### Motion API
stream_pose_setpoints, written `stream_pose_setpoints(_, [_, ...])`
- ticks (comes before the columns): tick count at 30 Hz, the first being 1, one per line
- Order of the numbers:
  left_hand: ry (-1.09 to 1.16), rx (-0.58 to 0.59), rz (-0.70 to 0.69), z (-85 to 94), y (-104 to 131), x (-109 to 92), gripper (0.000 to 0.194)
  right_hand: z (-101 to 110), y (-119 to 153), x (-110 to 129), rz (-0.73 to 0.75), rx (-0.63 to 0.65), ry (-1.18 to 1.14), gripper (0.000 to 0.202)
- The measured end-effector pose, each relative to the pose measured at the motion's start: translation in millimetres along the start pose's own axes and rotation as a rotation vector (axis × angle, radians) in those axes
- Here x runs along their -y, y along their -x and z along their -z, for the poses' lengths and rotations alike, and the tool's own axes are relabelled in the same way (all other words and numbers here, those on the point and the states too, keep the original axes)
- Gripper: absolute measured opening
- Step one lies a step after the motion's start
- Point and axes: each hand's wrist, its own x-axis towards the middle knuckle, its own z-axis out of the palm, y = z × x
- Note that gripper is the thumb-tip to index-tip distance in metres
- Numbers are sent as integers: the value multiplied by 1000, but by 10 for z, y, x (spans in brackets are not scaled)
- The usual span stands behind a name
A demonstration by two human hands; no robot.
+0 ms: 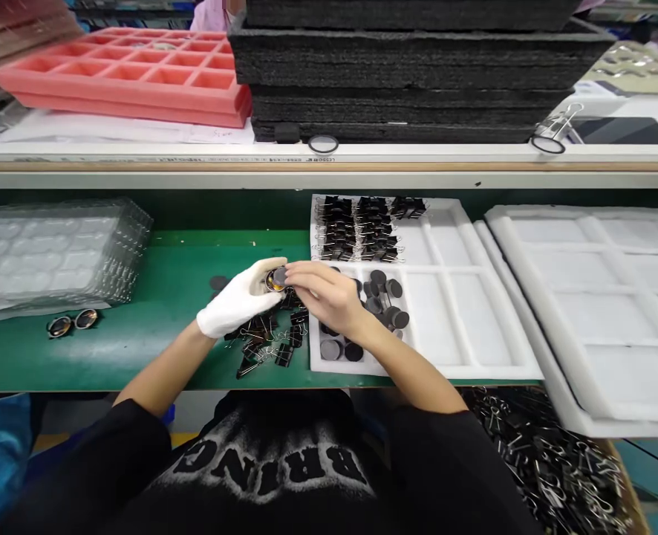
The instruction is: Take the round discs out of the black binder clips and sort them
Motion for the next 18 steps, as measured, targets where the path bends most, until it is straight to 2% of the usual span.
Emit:
stream_pose_setpoints(2, [-11, -2, -18, -33, 18, 33, 65, -51, 36, -40, 139, 66, 104, 28])
stream_pose_setpoints(5, [-33, 7, -13, -44, 70, 60, 67, -48, 99, -108, 240, 161, 258, 27])
stream_pose_setpoints(9, [-57, 8, -20, -38, 109, 55, 69, -27, 168, -155, 280, 283, 375, 31])
stream_pose_setpoints(11, [-102, -24, -3, -43, 112, 52, 62, -42, 200, -151, 232, 278, 331, 33])
stream_pose_setpoints(13, [-127, -64, 37, -60, 119, 54, 55, -70, 227, -128, 66, 215, 203, 30])
stream_pose_setpoints(15, [-164, -82, 48, -95, 140, 58, 53, -97, 243, -95, -217, 126, 15, 27])
stream_pose_setpoints(18, [-365, -98, -78, -173, 193, 52, 52, -131, 244, -55, -686, 149, -404, 44])
